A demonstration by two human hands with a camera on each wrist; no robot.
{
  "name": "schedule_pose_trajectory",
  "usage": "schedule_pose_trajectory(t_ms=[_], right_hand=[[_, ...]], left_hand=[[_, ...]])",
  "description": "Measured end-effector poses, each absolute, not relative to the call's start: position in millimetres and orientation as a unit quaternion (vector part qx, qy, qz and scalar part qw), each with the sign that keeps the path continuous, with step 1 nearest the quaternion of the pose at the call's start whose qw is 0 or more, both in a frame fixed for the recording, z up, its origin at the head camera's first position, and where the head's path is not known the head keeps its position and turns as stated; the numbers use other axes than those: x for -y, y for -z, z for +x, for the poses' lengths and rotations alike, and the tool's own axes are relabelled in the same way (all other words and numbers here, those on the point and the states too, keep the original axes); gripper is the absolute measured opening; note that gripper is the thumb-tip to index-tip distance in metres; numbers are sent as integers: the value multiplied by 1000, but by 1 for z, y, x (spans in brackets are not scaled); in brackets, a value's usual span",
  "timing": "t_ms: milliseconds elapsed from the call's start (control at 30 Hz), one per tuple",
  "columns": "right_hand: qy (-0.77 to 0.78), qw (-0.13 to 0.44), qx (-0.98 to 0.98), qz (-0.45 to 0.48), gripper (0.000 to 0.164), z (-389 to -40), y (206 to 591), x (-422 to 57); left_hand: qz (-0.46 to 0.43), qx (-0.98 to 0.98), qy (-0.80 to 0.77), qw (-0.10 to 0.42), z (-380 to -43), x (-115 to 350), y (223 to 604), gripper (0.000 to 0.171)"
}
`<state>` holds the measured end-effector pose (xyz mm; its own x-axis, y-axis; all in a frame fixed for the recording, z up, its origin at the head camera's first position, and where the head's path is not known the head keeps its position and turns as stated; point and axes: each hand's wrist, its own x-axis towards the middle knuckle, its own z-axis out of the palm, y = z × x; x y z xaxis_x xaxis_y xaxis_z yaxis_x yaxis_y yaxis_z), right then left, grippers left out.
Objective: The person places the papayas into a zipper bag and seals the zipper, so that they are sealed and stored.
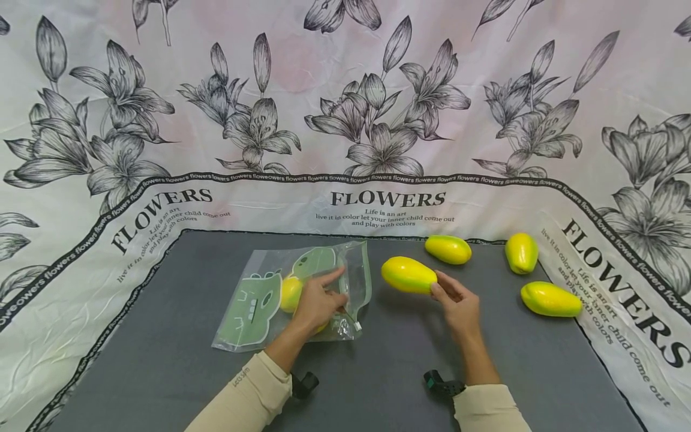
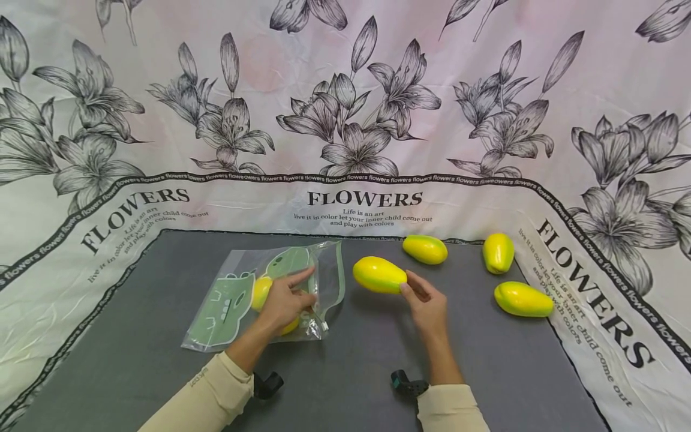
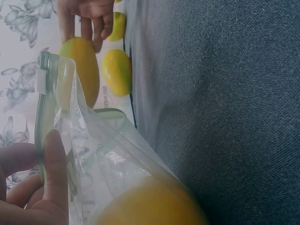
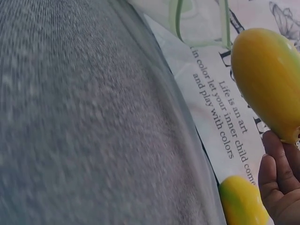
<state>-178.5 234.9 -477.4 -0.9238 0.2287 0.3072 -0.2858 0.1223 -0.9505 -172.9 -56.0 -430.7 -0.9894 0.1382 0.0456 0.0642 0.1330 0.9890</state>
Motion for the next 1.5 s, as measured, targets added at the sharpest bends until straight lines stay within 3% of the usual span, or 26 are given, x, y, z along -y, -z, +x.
schedule_pose_trajectory(t_ms=[267, 800, 1100, 1500], right_hand=[[-658, 162, 735, 15, 43, -179, 478, -224], [-657, 135, 734, 105, 35, -187, 481, -191], [-651, 132, 737, 120, 33, -186, 482, -177], [-668, 97, 720, 163, 34, -176, 455, -153]], left_hand=[[71, -749, -658, 28, -172, 56, 432, 66], [61, -747, -661, 38, -170, 55, 429, 65], [74, -750, -656, 38, -153, 54, 399, 62], [74, -758, -647, 28, -170, 54, 430, 64]])
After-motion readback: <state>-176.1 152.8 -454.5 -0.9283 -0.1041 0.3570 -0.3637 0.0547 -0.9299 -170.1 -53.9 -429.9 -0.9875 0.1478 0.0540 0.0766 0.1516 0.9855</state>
